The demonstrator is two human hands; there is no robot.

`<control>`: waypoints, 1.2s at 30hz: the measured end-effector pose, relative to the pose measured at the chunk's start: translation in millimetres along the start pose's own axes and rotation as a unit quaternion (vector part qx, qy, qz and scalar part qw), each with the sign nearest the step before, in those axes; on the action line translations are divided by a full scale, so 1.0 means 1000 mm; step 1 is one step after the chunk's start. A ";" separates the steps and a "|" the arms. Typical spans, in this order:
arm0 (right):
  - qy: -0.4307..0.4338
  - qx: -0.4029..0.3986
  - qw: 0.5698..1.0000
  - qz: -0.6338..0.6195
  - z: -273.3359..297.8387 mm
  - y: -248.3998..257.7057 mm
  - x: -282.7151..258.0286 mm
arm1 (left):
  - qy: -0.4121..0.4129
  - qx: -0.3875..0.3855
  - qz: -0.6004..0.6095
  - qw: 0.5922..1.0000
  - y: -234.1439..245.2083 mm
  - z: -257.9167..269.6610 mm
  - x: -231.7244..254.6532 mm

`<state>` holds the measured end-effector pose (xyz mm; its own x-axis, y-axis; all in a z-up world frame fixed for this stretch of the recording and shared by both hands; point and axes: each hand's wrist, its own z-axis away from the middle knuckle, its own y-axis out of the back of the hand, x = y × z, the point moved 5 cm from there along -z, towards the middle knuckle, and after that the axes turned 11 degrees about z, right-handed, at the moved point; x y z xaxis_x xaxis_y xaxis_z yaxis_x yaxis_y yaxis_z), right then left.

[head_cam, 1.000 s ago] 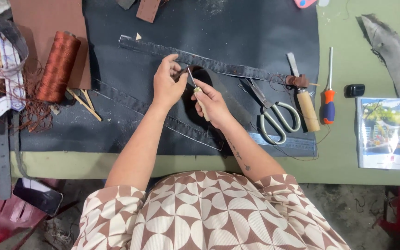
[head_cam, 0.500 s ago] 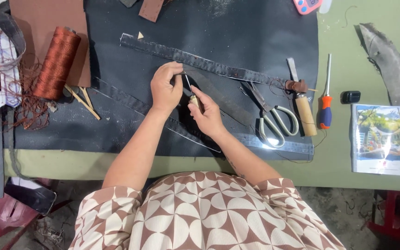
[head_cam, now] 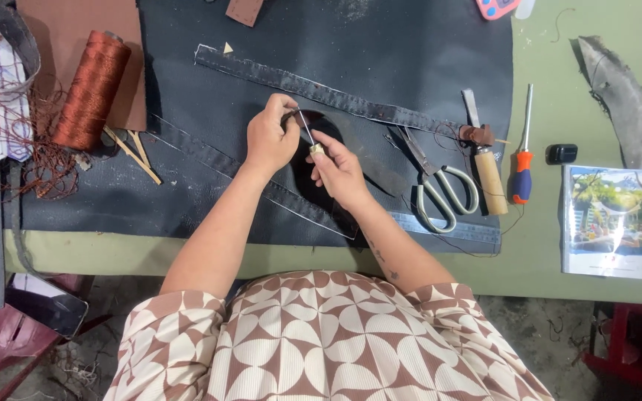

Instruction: Using an awl to mark or punch holes along a leather strap on a workbench.

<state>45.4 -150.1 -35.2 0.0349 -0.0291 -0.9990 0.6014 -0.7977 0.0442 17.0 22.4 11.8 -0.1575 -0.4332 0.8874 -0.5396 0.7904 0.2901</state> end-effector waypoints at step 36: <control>-0.111 0.044 0.977 0.175 0.007 -0.008 -0.047 | 0.067 -0.093 -0.222 0.968 -0.014 -0.006 0.006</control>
<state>34.0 -146.6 11.5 0.0452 -0.4314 -0.9010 0.5132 -0.7638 0.3914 28.8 12.0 15.1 0.1717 -0.6986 0.6946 -0.3684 0.6084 0.7030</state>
